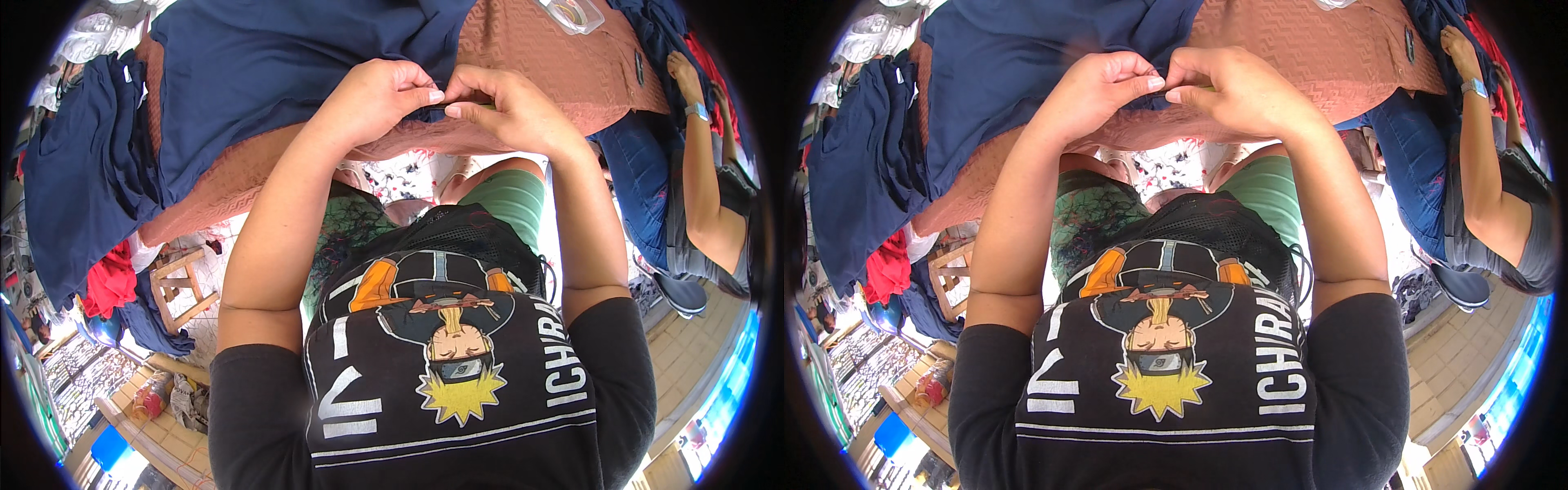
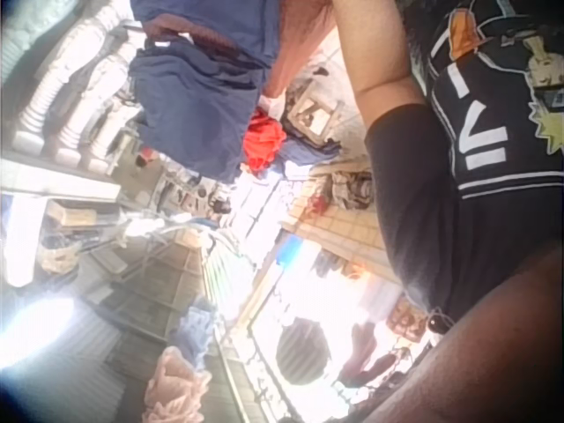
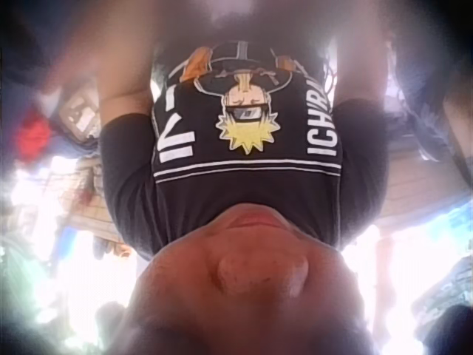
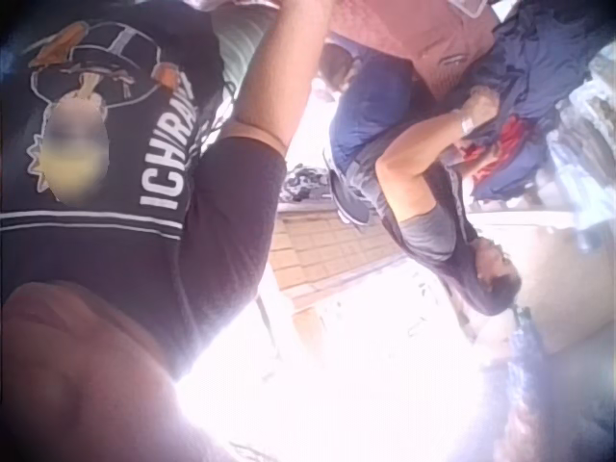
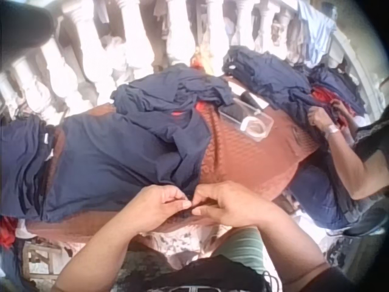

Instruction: The person uses a pair of shears to clip and remove tags and stray threads from blue t-shirts on a table, then folds and stacks the garments.

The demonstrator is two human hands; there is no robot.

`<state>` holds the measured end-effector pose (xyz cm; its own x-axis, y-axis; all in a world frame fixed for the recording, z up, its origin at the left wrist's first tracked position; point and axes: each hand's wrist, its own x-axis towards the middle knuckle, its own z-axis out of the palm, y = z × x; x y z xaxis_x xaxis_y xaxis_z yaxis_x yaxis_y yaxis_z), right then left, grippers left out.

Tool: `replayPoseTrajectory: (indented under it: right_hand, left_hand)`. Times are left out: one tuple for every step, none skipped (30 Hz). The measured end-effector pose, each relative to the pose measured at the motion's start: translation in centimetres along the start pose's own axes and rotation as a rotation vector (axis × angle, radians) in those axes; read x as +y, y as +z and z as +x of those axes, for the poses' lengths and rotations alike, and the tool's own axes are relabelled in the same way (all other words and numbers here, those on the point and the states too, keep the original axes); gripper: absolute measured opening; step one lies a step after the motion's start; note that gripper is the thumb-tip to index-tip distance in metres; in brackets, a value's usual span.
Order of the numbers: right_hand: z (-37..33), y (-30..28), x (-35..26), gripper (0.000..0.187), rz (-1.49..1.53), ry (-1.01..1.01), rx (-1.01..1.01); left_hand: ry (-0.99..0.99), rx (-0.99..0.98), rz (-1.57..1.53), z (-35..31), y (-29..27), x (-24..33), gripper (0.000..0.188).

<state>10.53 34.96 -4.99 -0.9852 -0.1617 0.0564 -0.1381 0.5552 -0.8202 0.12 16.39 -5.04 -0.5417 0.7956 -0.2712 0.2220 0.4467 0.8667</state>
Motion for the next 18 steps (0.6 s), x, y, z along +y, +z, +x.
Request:
replayPoseTrajectory:
  right_hand:
    - [0.0,0.0,0.0,0.014,-0.005,-0.001,-0.004]
    - [0.0,0.0,0.0,0.014,-0.011,-0.003,-0.008]
    - [0.0,0.0,0.0,0.014,-0.002,0.003,-0.018]
    - [0.0,0.1,-0.1,0.014,0.008,0.007,-0.028]
    - [-0.1,0.1,-0.1,0.014,0.017,0.011,-0.04]
    - [-0.1,0.2,-0.2,0.015,0.006,0.008,-0.036]
    - [-0.2,0.2,-0.3,0.015,-0.005,0.004,-0.034]
    - [-0.3,0.2,-0.5,0.016,-0.016,-0.002,-0.033]
    - [-0.5,-0.1,-0.7,0.015,-0.011,0.004,-0.019]
    - [-0.8,-0.7,-1.0,0.014,-0.001,0.01,-0.004]
    - [-1.2,-1.3,-1.2,0.014,0.007,0.022,0.018]
    - [-1.7,-1.9,-1.0,0.015,0.04,0.088,0.043]
    - [-2.3,-2.7,-0.9,0.016,0.078,0.151,0.067]
    - [-2.7,-3.1,-0.9,0.017,0.101,0.211,0.086]
    - [-2.9,-3.0,-0.3,0.019,0.141,0.06,0.192]
    - [-2.7,-3.2,-0.4,0.019,0.146,0.045,0.192]
    - [-2.6,-3.4,-0.5,0.02,0.151,0.032,0.195]
    - [-2.6,-3.4,-0.5,0.02,0.148,0.029,0.209]
  left_hand:
    - [0.005,0.003,0.002,0.0,0.1,-0.2,0.02]
    - [0.011,0.006,0.004,0.1,0.1,-0.4,0.02]
    - [0.013,-0.002,-0.027,0.1,0.2,-0.5,0.019]
    - [0.015,-0.009,-0.058,0.2,0.2,-0.7,0.019]
    - [0.017,-0.014,-0.089,0.1,0.2,-0.7,0.019]
    - [0.04,-0.003,-0.082,-0.1,0.1,-0.6,0.018]
    - [0.063,0.011,-0.074,-0.4,0.0,-0.4,0.018]
    - [0.084,0.026,-0.067,-1.0,-0.1,-0.1,0.018]
    - [0.14,0.031,-0.025,-2.0,-0.6,0.7,0.017]
    - [0.193,0.034,0.02,-3.6,-1.6,1.9,0.017]
    - [0.31,-0.033,0.049,-5.3,-2.7,2.9,0.019]
    - [0.431,-0.105,0.074,-6.8,-3.9,3.7,0.021]
    - [0.436,-0.199,0.061,-8.5,-5.0,5.0,0.025]
    - [0.451,-0.284,0.043,-10.2,-6.1,5.5,0.029]
    - [0.463,-0.253,0.107,-11.7,-7.1,6.0,0.031]
    - [0.467,-0.214,0.168,-13.2,-7.8,6.3,0.034]
    - [0.471,-0.178,0.23,-14.2,-8.2,6.8,0.036]
    - [0.423,-0.158,0.206,-14.5,-8.3,7.2,0.038]
